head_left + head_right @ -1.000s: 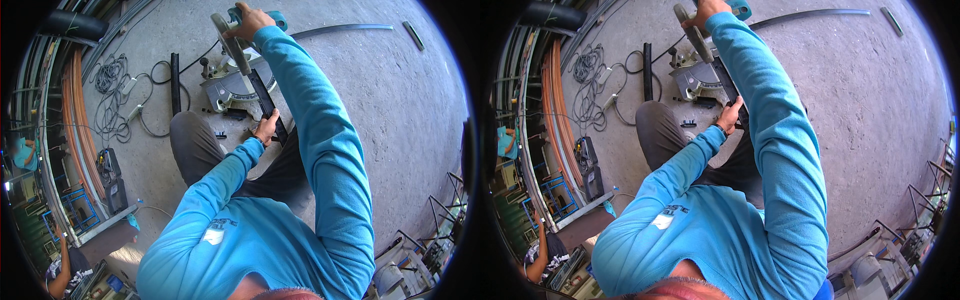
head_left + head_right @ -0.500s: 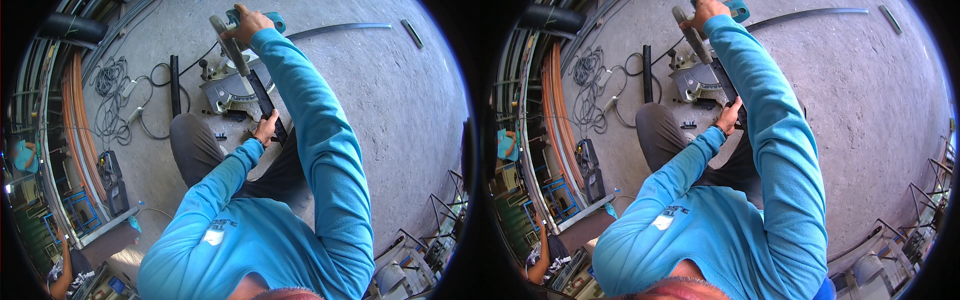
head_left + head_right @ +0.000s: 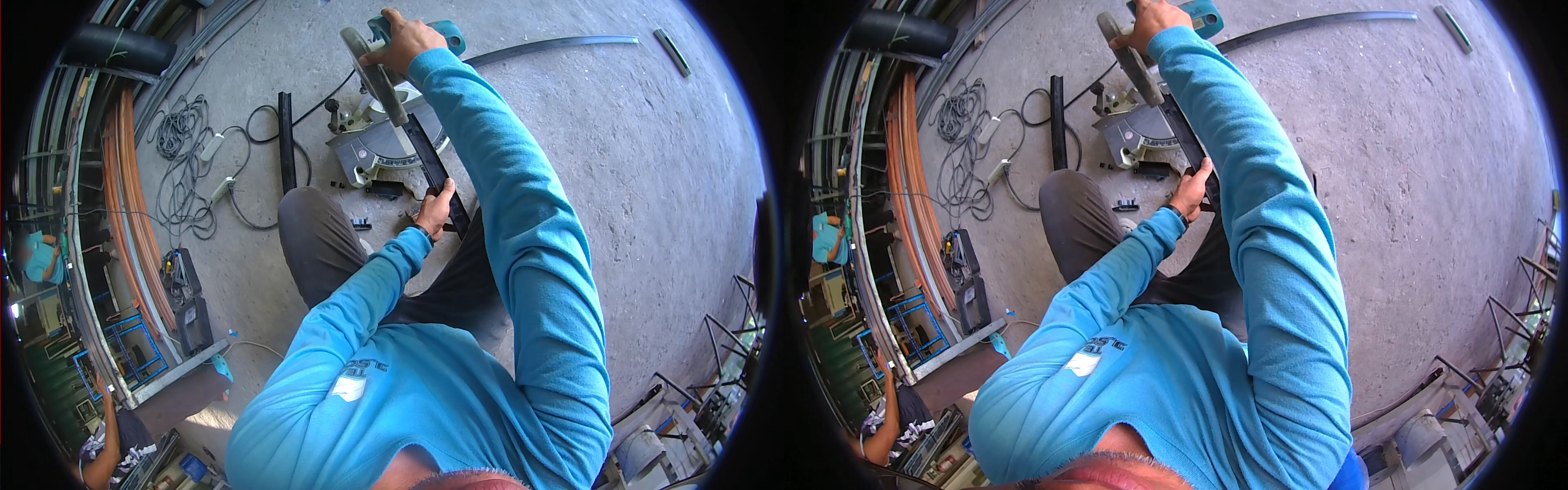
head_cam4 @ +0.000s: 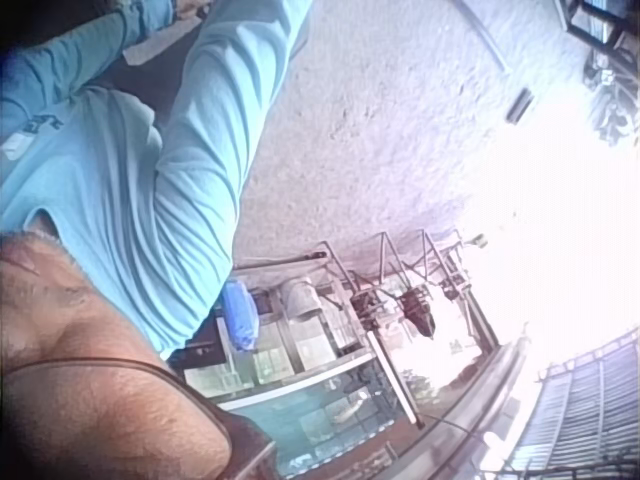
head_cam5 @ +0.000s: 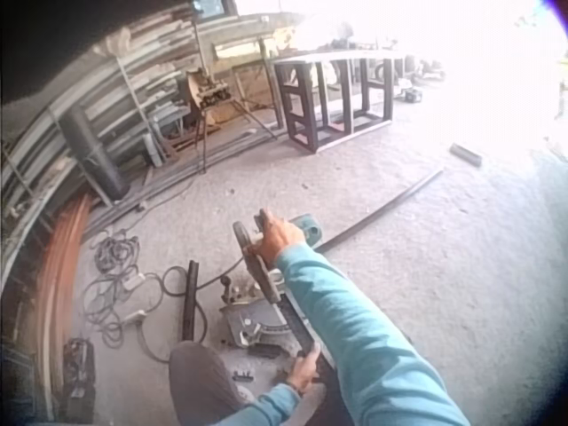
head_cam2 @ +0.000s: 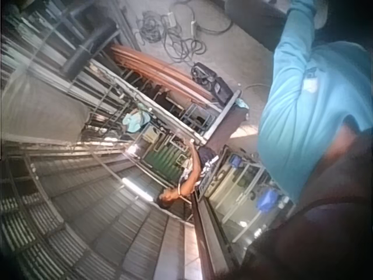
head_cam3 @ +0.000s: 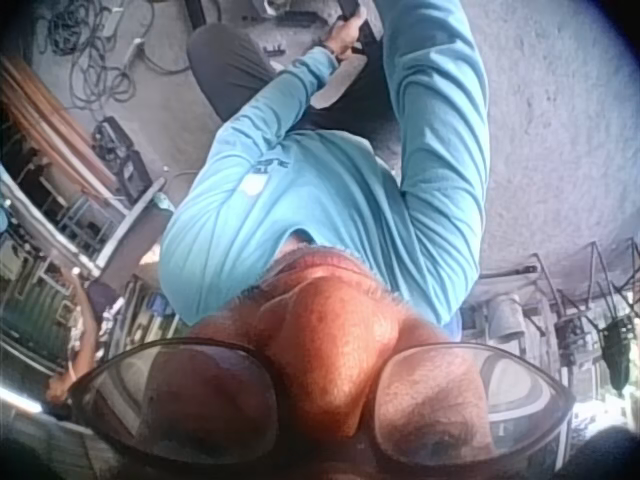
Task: Cutting aluminum profiles using a miter saw.
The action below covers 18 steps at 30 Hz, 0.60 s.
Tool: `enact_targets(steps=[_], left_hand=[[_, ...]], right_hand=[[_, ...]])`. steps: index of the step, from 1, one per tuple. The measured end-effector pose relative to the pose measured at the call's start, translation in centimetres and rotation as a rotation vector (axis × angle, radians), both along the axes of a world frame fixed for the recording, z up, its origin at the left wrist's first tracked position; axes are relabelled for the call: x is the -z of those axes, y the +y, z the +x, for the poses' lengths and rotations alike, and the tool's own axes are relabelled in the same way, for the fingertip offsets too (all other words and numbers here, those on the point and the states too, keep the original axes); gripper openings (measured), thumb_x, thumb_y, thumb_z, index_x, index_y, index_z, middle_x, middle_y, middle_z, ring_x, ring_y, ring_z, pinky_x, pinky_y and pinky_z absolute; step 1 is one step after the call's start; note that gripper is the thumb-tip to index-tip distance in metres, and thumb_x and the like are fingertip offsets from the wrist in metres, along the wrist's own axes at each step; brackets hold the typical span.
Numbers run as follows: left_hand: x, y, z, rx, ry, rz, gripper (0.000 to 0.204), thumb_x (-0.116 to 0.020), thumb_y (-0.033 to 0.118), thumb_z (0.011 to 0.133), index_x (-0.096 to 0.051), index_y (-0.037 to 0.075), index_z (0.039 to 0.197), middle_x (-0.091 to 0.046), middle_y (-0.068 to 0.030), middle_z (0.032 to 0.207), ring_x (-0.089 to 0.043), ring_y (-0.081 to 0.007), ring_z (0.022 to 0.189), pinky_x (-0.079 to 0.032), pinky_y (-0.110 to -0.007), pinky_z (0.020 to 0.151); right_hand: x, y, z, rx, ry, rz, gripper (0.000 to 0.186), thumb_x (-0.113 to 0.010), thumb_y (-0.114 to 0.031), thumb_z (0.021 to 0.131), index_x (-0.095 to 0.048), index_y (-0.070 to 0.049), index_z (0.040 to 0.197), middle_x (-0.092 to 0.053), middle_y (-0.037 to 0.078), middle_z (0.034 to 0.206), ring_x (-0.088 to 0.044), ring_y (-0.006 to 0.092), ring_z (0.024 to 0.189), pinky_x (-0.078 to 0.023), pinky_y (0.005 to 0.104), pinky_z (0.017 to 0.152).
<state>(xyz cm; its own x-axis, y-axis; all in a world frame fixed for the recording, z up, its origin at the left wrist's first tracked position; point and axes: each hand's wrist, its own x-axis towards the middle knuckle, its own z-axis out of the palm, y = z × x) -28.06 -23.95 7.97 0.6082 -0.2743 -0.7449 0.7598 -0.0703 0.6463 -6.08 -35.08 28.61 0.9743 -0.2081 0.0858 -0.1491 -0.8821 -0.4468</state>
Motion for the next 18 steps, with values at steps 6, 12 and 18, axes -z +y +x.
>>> enact_targets(steps=[6, 12, 18], left_hand=[[1.1, 0.3, 0.0, -0.027, -0.085, 0.007, 0.064, -0.059, 0.056, 0.096, -0.061, -0.003, 0.121, -0.065, -0.0106, 0.106, -0.058, -0.0195, 0.093, -0.048, -0.035, 0.081], [0.6, -0.1, -0.2, -0.016, -0.091, 0.029, 0.066, -0.059, 0.057, 0.096, -0.059, -0.003, 0.124, -0.065, -0.0115, 0.108, -0.058, -0.0201, 0.095, -0.048, -0.035, 0.082], [1.5, 0.2, -0.1, -0.015, -0.102, -0.003, 0.067, -0.059, 0.058, 0.096, -0.058, -0.003, 0.124, -0.065, -0.012, 0.108, -0.059, -0.0209, 0.096, -0.049, -0.036, 0.083]], right_hand=[[-0.6, 0.5, 0.1, -0.012, 0.007, -0.012, 0.099, -0.078, -0.069, 0.072, -0.041, -0.022, 0.151, -0.068, 0.02, 0.124, -0.07, 0.0366, 0.108, -0.058, 0.0428, 0.094], [0.1, -0.1, 0.1, 0.0, 0.017, 0.019, 0.1, -0.079, -0.068, 0.072, -0.041, -0.022, 0.151, -0.068, 0.02, 0.125, -0.07, 0.0365, 0.109, -0.058, 0.0423, 0.094], [-0.3, 0.3, 0.0, -0.002, 0.01, 0.017, 0.099, -0.079, -0.067, 0.073, -0.04, -0.022, 0.152, -0.067, 0.02, 0.125, -0.07, 0.0365, 0.109, -0.058, 0.0426, 0.094]])
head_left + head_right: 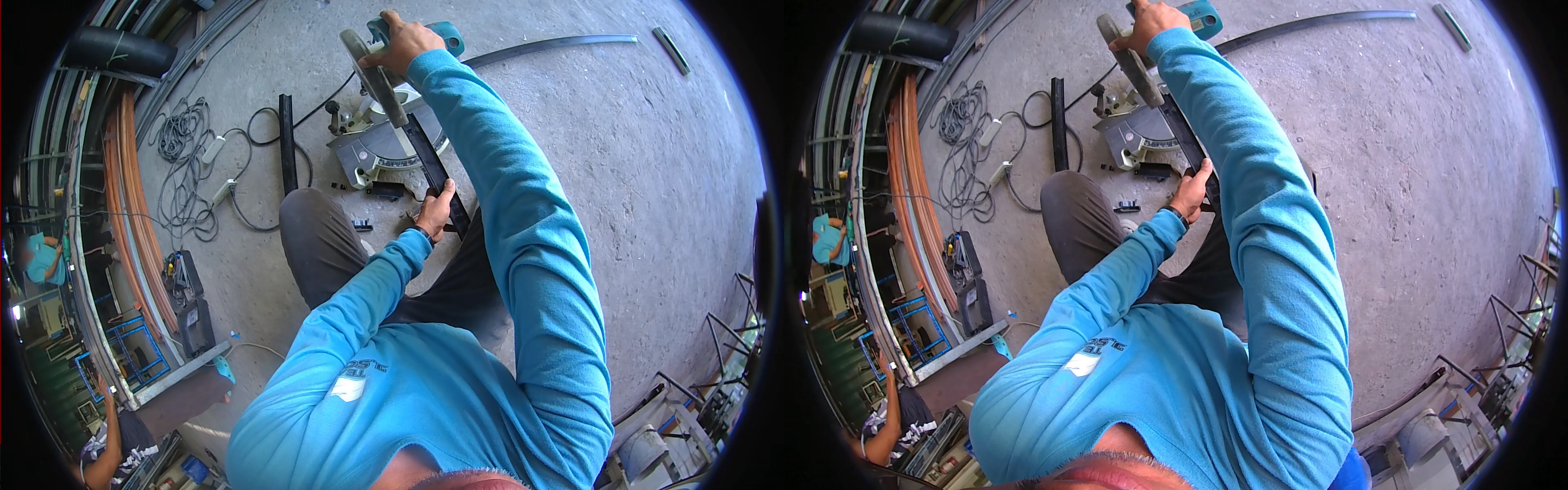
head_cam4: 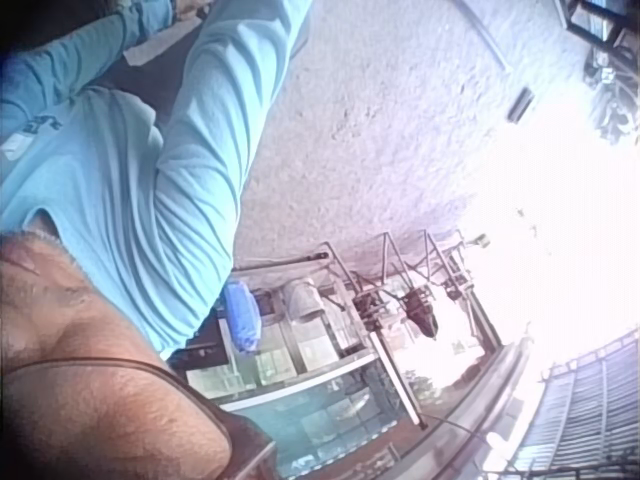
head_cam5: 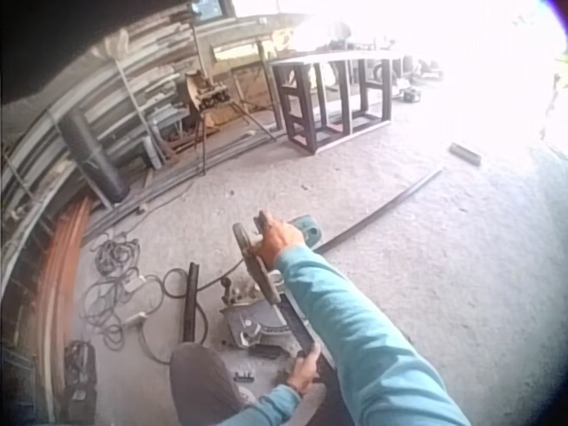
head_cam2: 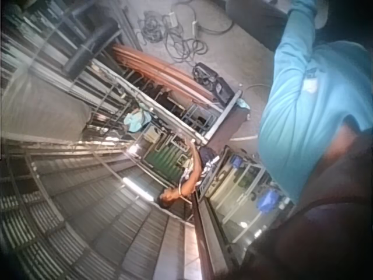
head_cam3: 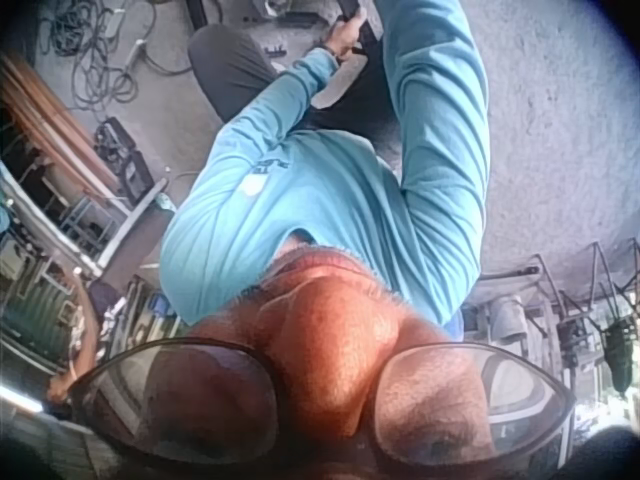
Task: Cutting aluminum profiles using a miter saw.
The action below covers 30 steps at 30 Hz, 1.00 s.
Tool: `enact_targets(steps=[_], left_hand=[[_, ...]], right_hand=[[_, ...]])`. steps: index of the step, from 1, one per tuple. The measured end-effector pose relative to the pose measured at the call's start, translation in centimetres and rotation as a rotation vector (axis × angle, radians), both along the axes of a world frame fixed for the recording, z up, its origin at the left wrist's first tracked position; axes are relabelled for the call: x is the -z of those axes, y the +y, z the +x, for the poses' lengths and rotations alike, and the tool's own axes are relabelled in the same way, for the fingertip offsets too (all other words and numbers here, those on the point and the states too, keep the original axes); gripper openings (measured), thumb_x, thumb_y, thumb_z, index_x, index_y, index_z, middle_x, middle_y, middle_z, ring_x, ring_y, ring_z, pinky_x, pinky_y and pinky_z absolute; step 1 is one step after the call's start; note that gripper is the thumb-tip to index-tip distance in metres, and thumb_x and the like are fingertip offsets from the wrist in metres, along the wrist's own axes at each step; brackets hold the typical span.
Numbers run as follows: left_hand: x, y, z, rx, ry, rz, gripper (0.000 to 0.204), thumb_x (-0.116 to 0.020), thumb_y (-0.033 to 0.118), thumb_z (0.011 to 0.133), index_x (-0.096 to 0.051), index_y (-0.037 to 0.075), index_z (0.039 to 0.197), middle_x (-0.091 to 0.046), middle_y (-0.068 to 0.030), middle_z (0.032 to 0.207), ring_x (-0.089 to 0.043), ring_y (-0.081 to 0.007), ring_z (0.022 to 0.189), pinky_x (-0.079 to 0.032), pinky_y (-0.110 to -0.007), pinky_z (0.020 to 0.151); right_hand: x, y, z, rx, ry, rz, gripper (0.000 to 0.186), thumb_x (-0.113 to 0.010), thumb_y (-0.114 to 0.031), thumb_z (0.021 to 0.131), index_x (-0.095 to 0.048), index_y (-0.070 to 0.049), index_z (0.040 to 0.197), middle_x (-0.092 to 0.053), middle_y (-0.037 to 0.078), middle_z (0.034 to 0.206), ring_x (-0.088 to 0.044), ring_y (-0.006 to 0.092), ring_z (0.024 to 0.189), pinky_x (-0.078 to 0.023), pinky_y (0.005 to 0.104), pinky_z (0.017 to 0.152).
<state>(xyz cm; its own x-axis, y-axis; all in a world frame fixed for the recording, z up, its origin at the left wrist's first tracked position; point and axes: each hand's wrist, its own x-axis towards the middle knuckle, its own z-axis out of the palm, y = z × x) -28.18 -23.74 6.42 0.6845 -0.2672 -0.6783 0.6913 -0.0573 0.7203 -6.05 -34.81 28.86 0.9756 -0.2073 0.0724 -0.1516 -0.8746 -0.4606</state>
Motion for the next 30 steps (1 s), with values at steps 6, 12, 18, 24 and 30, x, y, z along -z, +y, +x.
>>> enact_targets(steps=[6, 12, 18, 24, 30], left_hand=[[0.3, 0.1, 0.1, 0.006, 0.007, -0.003, 0.068, -0.059, 0.057, 0.096, -0.057, -0.003, 0.127, -0.065, -0.0126, 0.113, -0.059, -0.0216, 0.1, -0.048, -0.036, 0.087], [-0.1, 0.1, 0.1, 0.021, 0.011, 0.0, 0.066, -0.059, 0.056, 0.097, -0.057, -0.002, 0.127, -0.065, -0.012, 0.112, -0.059, -0.0208, 0.099, -0.048, -0.035, 0.085], [-0.4, 0.4, 0.2, -0.027, -0.006, -0.028, 0.063, -0.06, 0.056, 0.096, -0.059, -0.002, 0.121, -0.064, -0.009, 0.105, -0.058, -0.0184, 0.092, -0.048, -0.034, 0.078], [-0.2, 0.2, -0.4, -0.008, 0.025, -0.019, 0.062, -0.06, 0.054, 0.097, -0.059, -0.002, 0.124, -0.065, -0.0099, 0.108, -0.059, -0.0188, 0.095, -0.049, -0.034, 0.082], [0.8, 0.8, -2.1, -0.036, 0.166, -0.012, 0.067, -0.061, 0.052, 0.097, -0.053, -0.003, 0.134, -0.064, -0.0115, 0.12, -0.061, -0.0219, 0.102, -0.05, -0.035, 0.086]], right_hand=[[-0.3, 0.1, -0.2, 0.002, 0.005, 0.029, 0.099, -0.08, -0.065, 0.073, -0.04, -0.022, 0.152, -0.067, 0.021, 0.125, -0.071, 0.0371, 0.107, -0.059, 0.0424, 0.093], [-0.3, 0.1, -0.3, 0.007, 0.002, 0.058, 0.098, -0.081, -0.064, 0.073, -0.041, -0.021, 0.152, -0.068, 0.021, 0.124, -0.071, 0.0376, 0.106, -0.059, 0.0426, 0.091], [-0.6, 0.4, -0.4, 0.001, -0.002, 0.05, 0.098, -0.081, -0.063, 0.073, -0.041, -0.021, 0.152, -0.068, 0.021, 0.123, -0.071, 0.0381, 0.106, -0.059, 0.0435, 0.092], [-0.8, -0.1, -0.3, -0.013, -0.011, 0.02, 0.102, -0.083, -0.063, 0.07, -0.039, -0.022, 0.153, -0.07, 0.021, 0.118, -0.072, 0.0384, 0.102, -0.059, 0.0434, 0.091], [-2.9, -0.6, 0.0, -0.104, 0.013, 0.124, 0.097, -0.085, -0.045, 0.073, -0.038, -0.007, 0.149, -0.065, 0.022, 0.128, -0.063, 0.0381, 0.118, -0.051, 0.0434, 0.099]])
